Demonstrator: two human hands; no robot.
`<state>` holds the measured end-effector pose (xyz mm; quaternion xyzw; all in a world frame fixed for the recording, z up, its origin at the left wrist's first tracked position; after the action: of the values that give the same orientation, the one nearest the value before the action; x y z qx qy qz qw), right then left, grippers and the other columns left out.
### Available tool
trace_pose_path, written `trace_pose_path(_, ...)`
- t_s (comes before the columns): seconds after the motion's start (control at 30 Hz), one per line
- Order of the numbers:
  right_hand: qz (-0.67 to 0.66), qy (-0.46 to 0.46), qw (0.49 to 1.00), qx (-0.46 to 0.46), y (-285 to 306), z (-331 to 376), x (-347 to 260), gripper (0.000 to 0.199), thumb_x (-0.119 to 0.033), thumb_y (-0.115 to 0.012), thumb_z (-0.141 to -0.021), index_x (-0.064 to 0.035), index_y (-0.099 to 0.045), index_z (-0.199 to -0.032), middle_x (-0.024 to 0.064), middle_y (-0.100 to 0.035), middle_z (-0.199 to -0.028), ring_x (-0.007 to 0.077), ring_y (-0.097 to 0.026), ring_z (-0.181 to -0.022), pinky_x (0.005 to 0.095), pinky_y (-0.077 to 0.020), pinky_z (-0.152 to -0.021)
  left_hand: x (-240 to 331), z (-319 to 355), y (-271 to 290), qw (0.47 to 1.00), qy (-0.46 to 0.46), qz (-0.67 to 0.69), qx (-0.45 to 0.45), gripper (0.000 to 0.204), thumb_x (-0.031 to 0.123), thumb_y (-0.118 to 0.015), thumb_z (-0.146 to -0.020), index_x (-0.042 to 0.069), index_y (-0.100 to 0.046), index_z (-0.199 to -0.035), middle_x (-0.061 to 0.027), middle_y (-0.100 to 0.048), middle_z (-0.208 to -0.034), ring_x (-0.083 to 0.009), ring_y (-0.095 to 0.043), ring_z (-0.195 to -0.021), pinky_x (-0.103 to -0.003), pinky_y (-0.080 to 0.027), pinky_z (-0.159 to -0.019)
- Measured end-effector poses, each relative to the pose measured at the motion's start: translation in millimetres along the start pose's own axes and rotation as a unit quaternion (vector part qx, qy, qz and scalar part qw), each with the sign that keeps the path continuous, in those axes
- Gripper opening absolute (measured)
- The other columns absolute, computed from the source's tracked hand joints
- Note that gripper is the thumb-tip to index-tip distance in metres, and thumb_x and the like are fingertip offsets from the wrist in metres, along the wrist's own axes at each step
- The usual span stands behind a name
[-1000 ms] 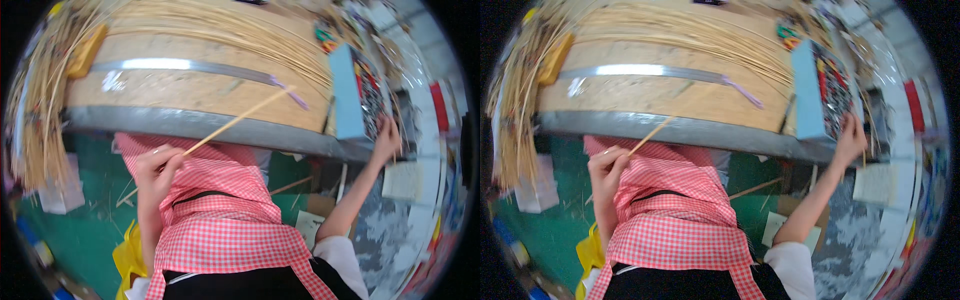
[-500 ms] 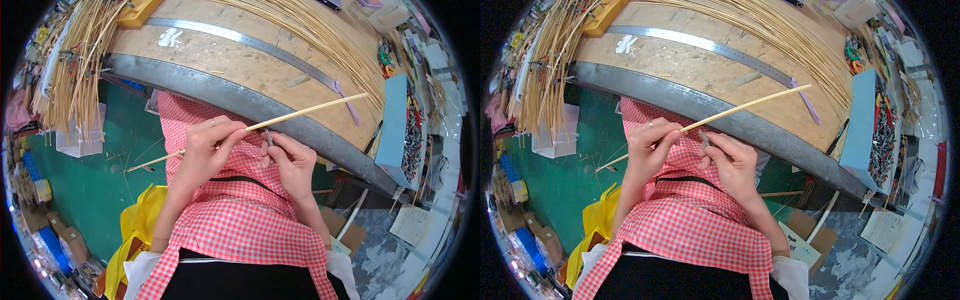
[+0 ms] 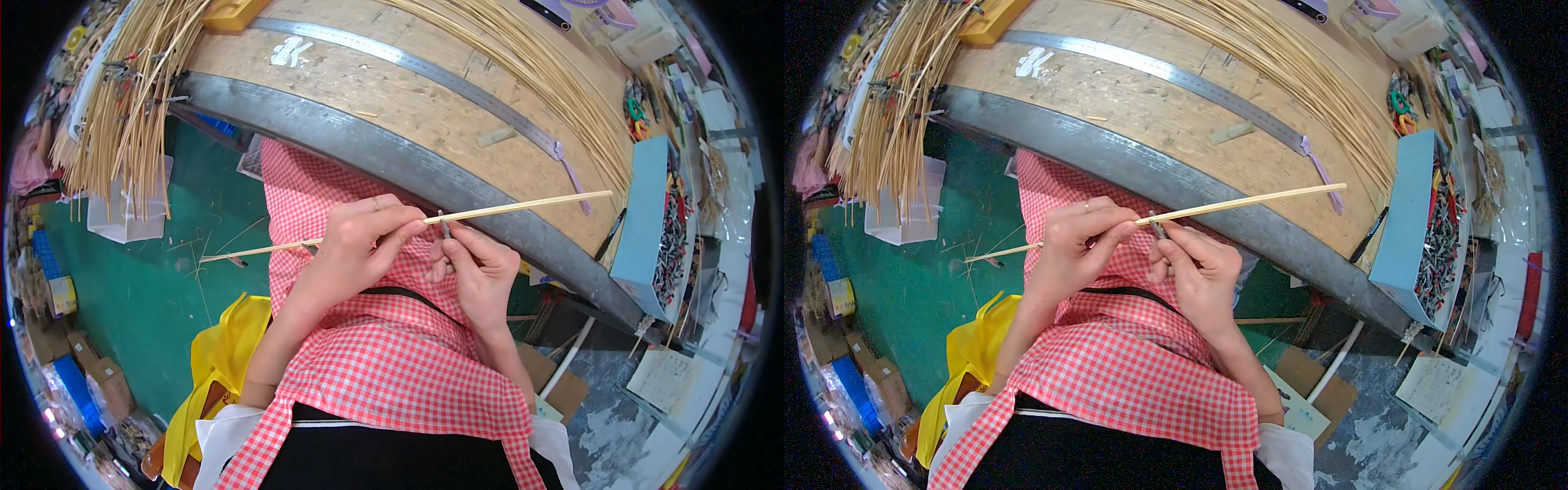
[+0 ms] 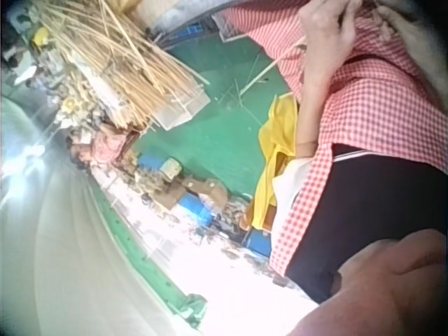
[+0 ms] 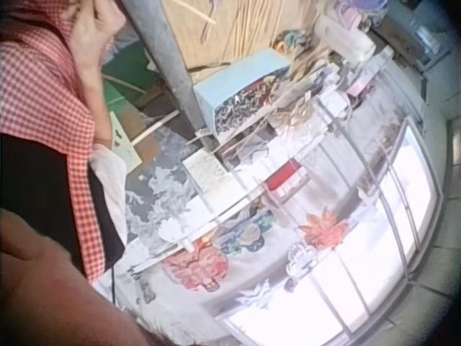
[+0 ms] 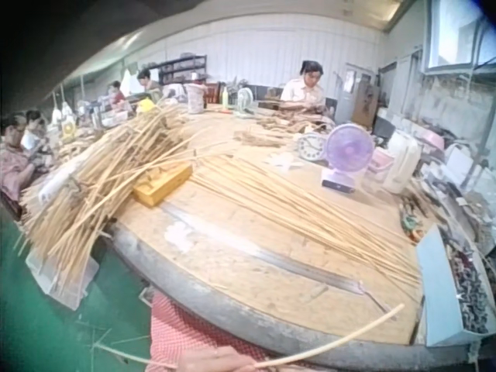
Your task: The person repeatedly picks up thin bamboo sticks from a pile on a workbench, aligns two sticks end-to-end, and secures the joint with a small rubber band. They then place the assembled stick onto a growing stack on the table. This process is repeated continuously throughout the clip.
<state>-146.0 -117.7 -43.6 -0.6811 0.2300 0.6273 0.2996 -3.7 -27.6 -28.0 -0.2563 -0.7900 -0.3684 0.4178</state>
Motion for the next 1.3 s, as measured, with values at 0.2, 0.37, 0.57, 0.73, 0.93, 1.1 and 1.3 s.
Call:
trace_pose_path(0.2,0.048,0.009,0.999,-0.023,5.9,1.0,-7.4,0.025,0.009,-0.056,-0.084,0.0077,-0.061,-0.108,0.0123,-0.063,-0.089,0.0141,-0.061,-0.074,0.0236,-0.0503,-0.064,-3.4,-0.4,2.4,0.999,0.007,0.016,-0.030,0.007,0.002,-0.066,-0.077,-0.002,-0.066,-0.083,-0.0121,-0.060,-0.067,-0.0221,-0.058,-0.057,-0.030,-0.042,-0.050)
trace_pose_path(0.37,-0.008,0.049,0.998,0.047,22.4,-6.6,-17.2,0.017,0.005,-0.061,-0.082,0.0087,-0.064,-0.098,0.0106,-0.061,-0.084,0.0137,-0.057,-0.071,0.0251,-0.0475,-0.064,-3.3,2.4,2.0,0.991,0.025,0.062,-0.113,0.010,0.008,-0.064,-0.080,-0.001,-0.067,-0.085,-0.0128,-0.061,-0.070,-0.0262,-0.060,-0.062,-0.033,-0.046,-0.055)
trace_pose_path(0.57,-0.078,0.068,0.985,0.141,61.9,-5.2,-23.6,0.020,-0.013,-0.056,-0.092,0.0046,-0.063,-0.086,0.0048,-0.054,-0.060,0.0095,-0.046,-0.049,0.0238,-0.0388,-0.042,-2.1,1.4,7.0,0.990,-0.004,0.079,-0.115,0.018,0.010,-0.062,-0.084,0.000,-0.065,-0.099,-0.0131,-0.066,-0.092,-0.0264,-0.064,-0.082,-0.032,-0.050,-0.071)
trace_pose_path(0.73,-0.219,0.116,0.943,0.220,169.8,-0.6,-47.5,0.017,-0.016,-0.053,-0.095,0.0007,-0.056,-0.094,-0.0017,-0.042,-0.065,0.0048,-0.035,-0.052,0.0187,-0.0318,-0.044,-2.7,-4.0,78.3,0.998,0.001,-0.067,-0.008,0.021,0.003,-0.062,-0.082,0.000,-0.065,-0.102,-0.0123,-0.067,-0.098,-0.0249,-0.065,-0.086,-0.031,-0.051,-0.075)
trace_pose_path(0.93,-0.295,0.173,0.930,0.137,249.7,30.1,-72.2,0.015,-0.015,-0.051,-0.095,-0.0005,-0.051,-0.098,0.0022,-0.049,-0.077,0.0063,-0.039,-0.059,0.0191,-0.0337,-0.047,-13.9,5.5,133.6,0.969,0.031,-0.234,0.069,0.025,0.004,-0.067,-0.077,0.003,-0.067,-0.102,-0.0124,-0.068,-0.095,-0.0259,-0.063,-0.094,-0.034,-0.049,-0.080)
trace_pose_path(1.1,-0.291,0.220,0.896,0.254,287.4,52.5,-76.4,0.024,-0.014,-0.050,-0.096,0.0029,-0.050,-0.112,0.0092,-0.055,-0.085,0.0091,-0.040,-0.057,0.0220,-0.0357,-0.049,-25.5,4.1,123.1,0.983,0.021,-0.184,0.016,0.018,0.005,-0.072,-0.071,0.003,-0.070,-0.089,-0.0087,-0.068,-0.082,-0.0222,-0.064,-0.078,-0.030,-0.049,-0.070)
trace_pose_path(1.3,-0.153,0.179,0.928,0.289,270.2,48.7,-81.8,0.042,-0.024,-0.042,-0.099,0.0048,-0.038,-0.130,0.0048,-0.042,-0.086,0.0091,-0.034,-0.060,0.0236,-0.0349,-0.049,-9.5,3.7,140.9,0.981,0.037,-0.150,0.121,0.010,0.002,-0.071,-0.072,0.001,-0.071,-0.083,-0.0082,-0.066,-0.075,-0.0166,-0.062,-0.070,-0.026,-0.046,-0.060)
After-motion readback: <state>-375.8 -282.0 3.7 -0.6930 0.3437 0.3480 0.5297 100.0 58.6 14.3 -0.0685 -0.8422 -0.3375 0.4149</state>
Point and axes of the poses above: each hand's wrist, its own z-axis away from the middle knuckle, its own y-axis out of the back of the hand, x = y × z, the point moved 1 cm from there along -z, towards the middle knuckle
